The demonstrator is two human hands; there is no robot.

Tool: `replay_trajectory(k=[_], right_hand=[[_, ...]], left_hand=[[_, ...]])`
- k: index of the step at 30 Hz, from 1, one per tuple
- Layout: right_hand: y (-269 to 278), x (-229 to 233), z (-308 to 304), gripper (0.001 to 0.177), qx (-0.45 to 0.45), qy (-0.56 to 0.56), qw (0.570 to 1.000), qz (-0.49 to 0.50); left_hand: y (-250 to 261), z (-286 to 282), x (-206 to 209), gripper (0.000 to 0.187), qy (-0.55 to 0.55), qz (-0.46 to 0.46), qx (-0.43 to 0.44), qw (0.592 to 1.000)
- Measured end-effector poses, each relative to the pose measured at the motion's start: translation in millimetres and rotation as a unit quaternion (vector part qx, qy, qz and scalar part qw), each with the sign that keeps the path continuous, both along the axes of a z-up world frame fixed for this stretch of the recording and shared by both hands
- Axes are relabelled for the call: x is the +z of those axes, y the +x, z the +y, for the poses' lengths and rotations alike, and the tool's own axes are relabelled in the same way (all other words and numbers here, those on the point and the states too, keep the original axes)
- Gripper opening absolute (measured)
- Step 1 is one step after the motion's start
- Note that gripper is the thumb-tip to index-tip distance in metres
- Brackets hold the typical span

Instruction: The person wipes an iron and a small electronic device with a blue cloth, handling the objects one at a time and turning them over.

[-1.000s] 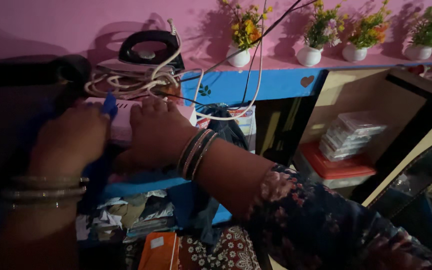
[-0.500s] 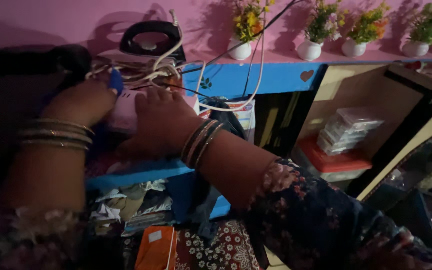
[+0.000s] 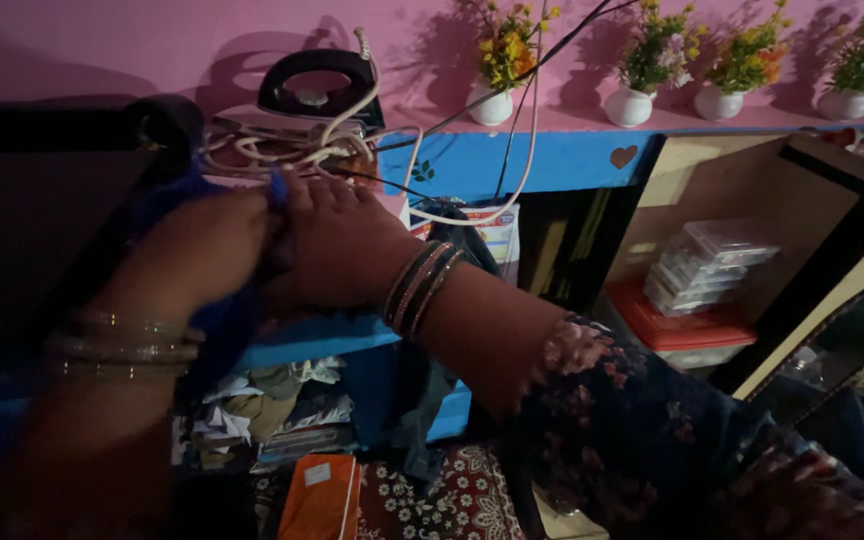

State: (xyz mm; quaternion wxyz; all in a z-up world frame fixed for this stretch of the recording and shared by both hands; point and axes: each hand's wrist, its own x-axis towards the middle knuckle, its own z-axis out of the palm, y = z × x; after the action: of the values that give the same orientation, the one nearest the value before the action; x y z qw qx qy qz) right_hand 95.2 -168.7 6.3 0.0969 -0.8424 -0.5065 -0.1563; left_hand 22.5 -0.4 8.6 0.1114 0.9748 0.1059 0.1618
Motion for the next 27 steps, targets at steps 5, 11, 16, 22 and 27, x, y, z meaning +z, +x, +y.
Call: replay_trajectory(k=[5,11,16,22,27], right_hand=[[13.2,9.5,-15.0,0.131,0.122,0.012,0.991,0.059],[28.0,-6.4,-39.9,0.135,0.149,0.109,0.979,0.09],[26.4,-13.8,-40.3,0.143,0.206,0.201,0.957,0.03],[19.5,-18.1,-39.5,0.143,0.148,0.209,0.966,0.041],[22.7,-22.9,-46.3,0.142,0.18,0.225,0.957,0.009]], left_hand=[[56.7,46.6,13.1,0.035,0.123,0.095,0.042,0.987],[72.1,38.1,19.5,0.052,0.022,0.034,0.117,0.992],[92.1,-3.7,8.0,0.046,0.067,-0.03,-0.116,0.991],[98.3,29.4,6.2,0.039,0.019,-0.03,-0.167,0.985],[92.6,72.5,14.8,0.042,0.083,0.009,0.068,0.994]])
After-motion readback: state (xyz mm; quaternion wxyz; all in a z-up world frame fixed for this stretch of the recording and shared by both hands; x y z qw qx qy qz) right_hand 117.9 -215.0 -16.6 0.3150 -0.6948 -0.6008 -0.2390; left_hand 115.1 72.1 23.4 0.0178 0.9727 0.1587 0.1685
